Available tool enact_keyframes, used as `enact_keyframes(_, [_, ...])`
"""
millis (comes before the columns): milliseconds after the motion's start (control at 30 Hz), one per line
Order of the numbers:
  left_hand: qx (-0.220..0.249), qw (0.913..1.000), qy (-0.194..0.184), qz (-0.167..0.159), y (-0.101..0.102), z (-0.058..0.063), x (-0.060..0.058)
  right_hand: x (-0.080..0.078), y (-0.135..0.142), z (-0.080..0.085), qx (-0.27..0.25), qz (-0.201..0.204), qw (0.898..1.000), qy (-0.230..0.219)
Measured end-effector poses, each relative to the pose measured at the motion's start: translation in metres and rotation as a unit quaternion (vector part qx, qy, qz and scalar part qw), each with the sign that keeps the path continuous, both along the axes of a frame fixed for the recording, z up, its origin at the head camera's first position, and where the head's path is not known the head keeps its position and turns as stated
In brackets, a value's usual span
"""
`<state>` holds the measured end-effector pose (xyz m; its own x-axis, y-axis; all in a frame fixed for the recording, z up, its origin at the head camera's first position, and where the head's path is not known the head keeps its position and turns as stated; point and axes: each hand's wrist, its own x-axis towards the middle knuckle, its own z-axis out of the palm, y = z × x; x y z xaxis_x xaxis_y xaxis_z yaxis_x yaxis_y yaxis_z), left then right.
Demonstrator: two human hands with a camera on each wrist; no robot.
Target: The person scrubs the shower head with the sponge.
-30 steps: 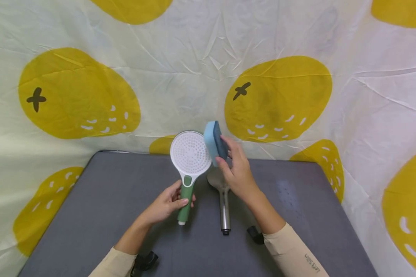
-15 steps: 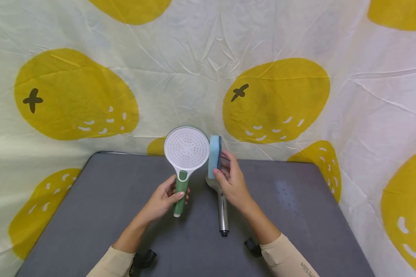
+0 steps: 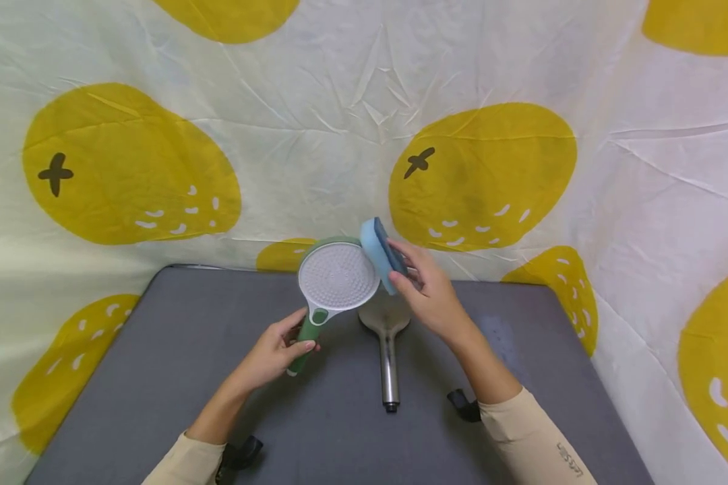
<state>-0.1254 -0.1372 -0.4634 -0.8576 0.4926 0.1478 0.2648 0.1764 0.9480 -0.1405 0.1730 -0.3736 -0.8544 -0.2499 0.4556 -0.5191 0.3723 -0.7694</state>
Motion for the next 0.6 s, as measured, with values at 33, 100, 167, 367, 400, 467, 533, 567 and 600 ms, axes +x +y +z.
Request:
enact_keyframes(33, [-0.003, 1.0, -0.001, 0.007, 0.0, -0.001, 0.0, -0.001, 0.002, 0.005, 0.016, 0.005, 1.0, 0.005])
enact_keyframes(100, [-0.007, 0.9997, -0.001, 0.021, -0.001, -0.003, -0.001, -0.002, 0.004, 0.013, 0.045, 0.014, 0.999, 0.016])
enact_keyframes(167, [-0.012, 0.9993, 0.006, 0.035, -0.001, -0.004, -0.001, -0.003, 0.006, 0.019, 0.063, 0.022, 0.997, 0.025])
enact_keyframes(367, [-0.011, 0.9971, 0.031, 0.069, 0.0, -0.005, -0.001, 0.0, 0.01, 0.011, 0.04, 0.018, 0.999, 0.03])
enact_keyframes(400, [-0.01, 0.9969, 0.032, 0.072, 0.0, -0.005, -0.001, 0.001, 0.011, 0.007, 0.029, 0.014, 0.999, 0.025])
enact_keyframes(467, [-0.01, 0.9966, 0.034, 0.075, 0.0, -0.004, -0.001, 0.003, 0.013, -0.004, 0.002, 0.01, 1.0, 0.007])
enact_keyframes(533, [-0.01, 0.9963, 0.034, 0.078, 0.0, -0.004, -0.001, 0.006, 0.014, -0.016, -0.015, -0.004, 1.0, -0.015])
enact_keyframes(567, [-0.011, 0.9961, 0.034, 0.081, 0.0, -0.004, -0.001, 0.007, 0.015, -0.022, -0.019, -0.01, 0.999, -0.027])
enact_keyframes(600, [-0.011, 0.9959, 0.032, 0.083, 0.001, -0.004, -0.001, 0.008, 0.017, -0.028, -0.021, -0.017, 0.999, -0.037])
